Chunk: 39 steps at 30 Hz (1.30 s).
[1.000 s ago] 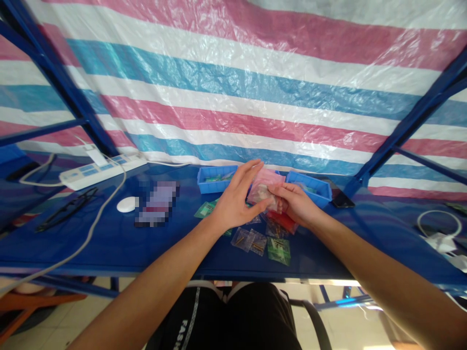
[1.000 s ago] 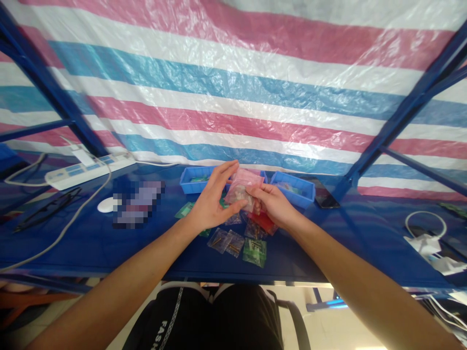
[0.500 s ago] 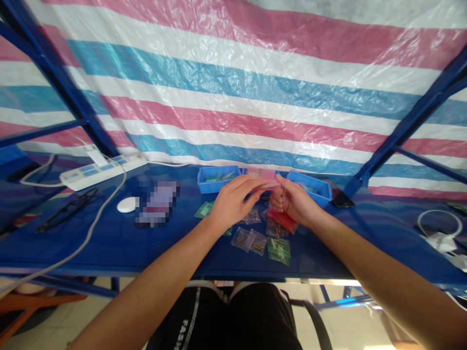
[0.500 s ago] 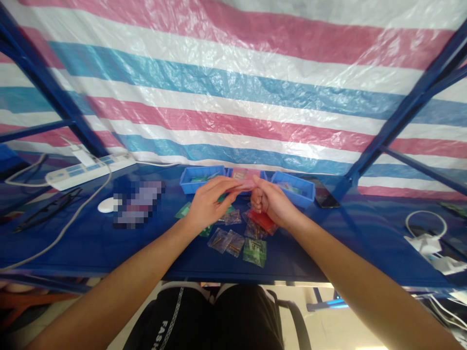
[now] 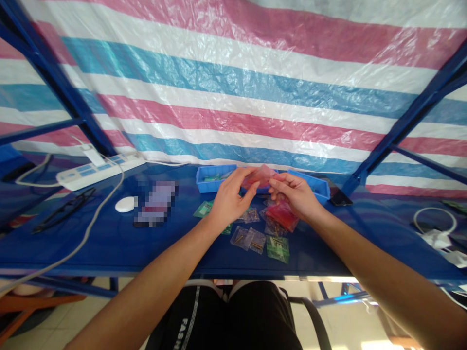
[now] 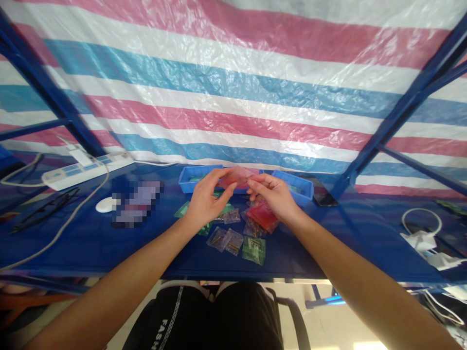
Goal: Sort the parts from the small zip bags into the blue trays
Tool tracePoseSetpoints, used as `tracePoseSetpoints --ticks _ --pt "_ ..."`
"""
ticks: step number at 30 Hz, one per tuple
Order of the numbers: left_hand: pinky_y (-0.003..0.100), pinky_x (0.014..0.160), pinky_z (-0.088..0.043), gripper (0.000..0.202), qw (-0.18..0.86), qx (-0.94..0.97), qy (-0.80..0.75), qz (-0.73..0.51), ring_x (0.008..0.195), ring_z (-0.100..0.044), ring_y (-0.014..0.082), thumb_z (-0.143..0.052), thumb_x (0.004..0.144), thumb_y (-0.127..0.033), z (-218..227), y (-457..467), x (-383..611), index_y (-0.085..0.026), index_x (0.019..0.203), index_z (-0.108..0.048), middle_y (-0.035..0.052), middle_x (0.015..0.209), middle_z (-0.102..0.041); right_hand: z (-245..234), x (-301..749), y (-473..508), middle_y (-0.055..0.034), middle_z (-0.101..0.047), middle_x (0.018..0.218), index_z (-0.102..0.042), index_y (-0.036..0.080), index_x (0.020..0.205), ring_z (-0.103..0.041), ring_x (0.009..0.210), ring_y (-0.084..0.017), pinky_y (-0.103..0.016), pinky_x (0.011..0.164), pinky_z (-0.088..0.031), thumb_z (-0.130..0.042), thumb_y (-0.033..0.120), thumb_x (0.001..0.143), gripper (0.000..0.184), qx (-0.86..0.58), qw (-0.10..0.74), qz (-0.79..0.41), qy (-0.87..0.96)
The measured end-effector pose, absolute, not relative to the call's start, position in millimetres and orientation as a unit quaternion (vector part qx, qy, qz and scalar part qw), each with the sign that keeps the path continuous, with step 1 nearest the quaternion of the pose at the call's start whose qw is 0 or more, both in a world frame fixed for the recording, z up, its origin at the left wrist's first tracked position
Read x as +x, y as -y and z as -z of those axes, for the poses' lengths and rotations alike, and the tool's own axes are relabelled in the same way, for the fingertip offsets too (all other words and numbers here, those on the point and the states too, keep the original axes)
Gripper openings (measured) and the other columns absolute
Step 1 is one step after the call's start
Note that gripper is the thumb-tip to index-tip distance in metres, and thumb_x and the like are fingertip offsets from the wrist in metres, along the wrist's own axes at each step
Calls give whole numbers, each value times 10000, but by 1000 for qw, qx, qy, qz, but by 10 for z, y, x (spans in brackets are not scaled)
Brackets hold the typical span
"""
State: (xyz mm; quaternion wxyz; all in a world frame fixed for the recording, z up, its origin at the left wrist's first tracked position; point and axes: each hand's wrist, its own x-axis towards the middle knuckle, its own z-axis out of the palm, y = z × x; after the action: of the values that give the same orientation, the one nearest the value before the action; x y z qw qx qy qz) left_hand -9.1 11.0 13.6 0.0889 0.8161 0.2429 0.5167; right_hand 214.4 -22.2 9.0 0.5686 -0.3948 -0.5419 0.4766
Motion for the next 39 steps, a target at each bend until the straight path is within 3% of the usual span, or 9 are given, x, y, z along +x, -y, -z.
tracePoseSetpoints --ticks 5,9,12,18,25,31,35,39 --pt "443 1062 -586 510 100 830 -256 -486 1246 -655 268 -616 1087 -363 -133 -150 -108 -183 1549 -496 166 1399 -648 -114 2314 123 -76 -834 1049 -800 241 1101 -769 926 -256 -408 855 -614 -801 492 921 309 -456 605 -251 602" --pt "452 1095 -570 295 91 881 -220 -409 1234 -671 266 -571 1102 -317 -82 -190 -120 -188 1348 -668 125 1263 -714 -89 2431 46 -86 -836 1146 -826 240 1143 -778 1045 -303 -472 1004 -589 -708 472 988 303 -506 587 -79 627" --pt "450 1117 -566 252 95 915 -171 -352 1215 -691 253 -596 1088 -321 -34 -194 -98 -196 1261 -730 119 1237 -726 -39 2479 -26 -99 -822 1215 -832 244 1186 -754 1156 -331 -504 1075 -563 -644 457 1029 325 -524 530 -1 666" --pt "483 1208 -517 417 93 933 -156 -312 1357 -651 285 -698 1033 -448 43 -176 -72 -213 1376 -724 137 1444 -687 40 2501 -104 -102 -791 1324 -791 248 1330 -608 1429 -346 -537 1187 -503 -554 403 1072 383 -510 381 22 770" --pt "466 1152 -539 418 77 948 -191 -243 1287 -683 287 -681 1040 -397 98 -232 -95 -197 1406 -703 125 1381 -724 68 2452 -119 -112 -760 1383 -727 230 1427 -456 1560 -362 -597 1299 -358 -558 454 1078 447 -467 301 51 830" --pt "401 1099 -561 319 83 949 -195 -232 1208 -713 251 -667 1040 -298 85 -249 -102 -197 1336 -734 115 1292 -746 131 2513 -139 -182 -691 1467 -748 179 1382 -479 1524 -385 -639 1326 -283 -533 465 1087 463 -508 319 119 791" --pt "396 1077 -569 305 81 946 -207 -237 1184 -707 249 -635 1036 -226 67 -252 -113 -198 1320 -741 108 1246 -742 94 2525 -85 -175 -664 1485 -729 189 1378 -431 1541 -404 -659 1288 -339 -554 421 1078 418 -501 366 133 772" --pt "369 1058 -569 407 91 945 -221 -223 1168 -696 239 -525 996 -55 71 -266 -123 -182 1320 -736 110 1254 -726 12 2436 -8 -141 -726 1353 -734 226 1304 -537 1440 -376 -632 1245 -407 -577 397 1076 325 -454 410 101 784"
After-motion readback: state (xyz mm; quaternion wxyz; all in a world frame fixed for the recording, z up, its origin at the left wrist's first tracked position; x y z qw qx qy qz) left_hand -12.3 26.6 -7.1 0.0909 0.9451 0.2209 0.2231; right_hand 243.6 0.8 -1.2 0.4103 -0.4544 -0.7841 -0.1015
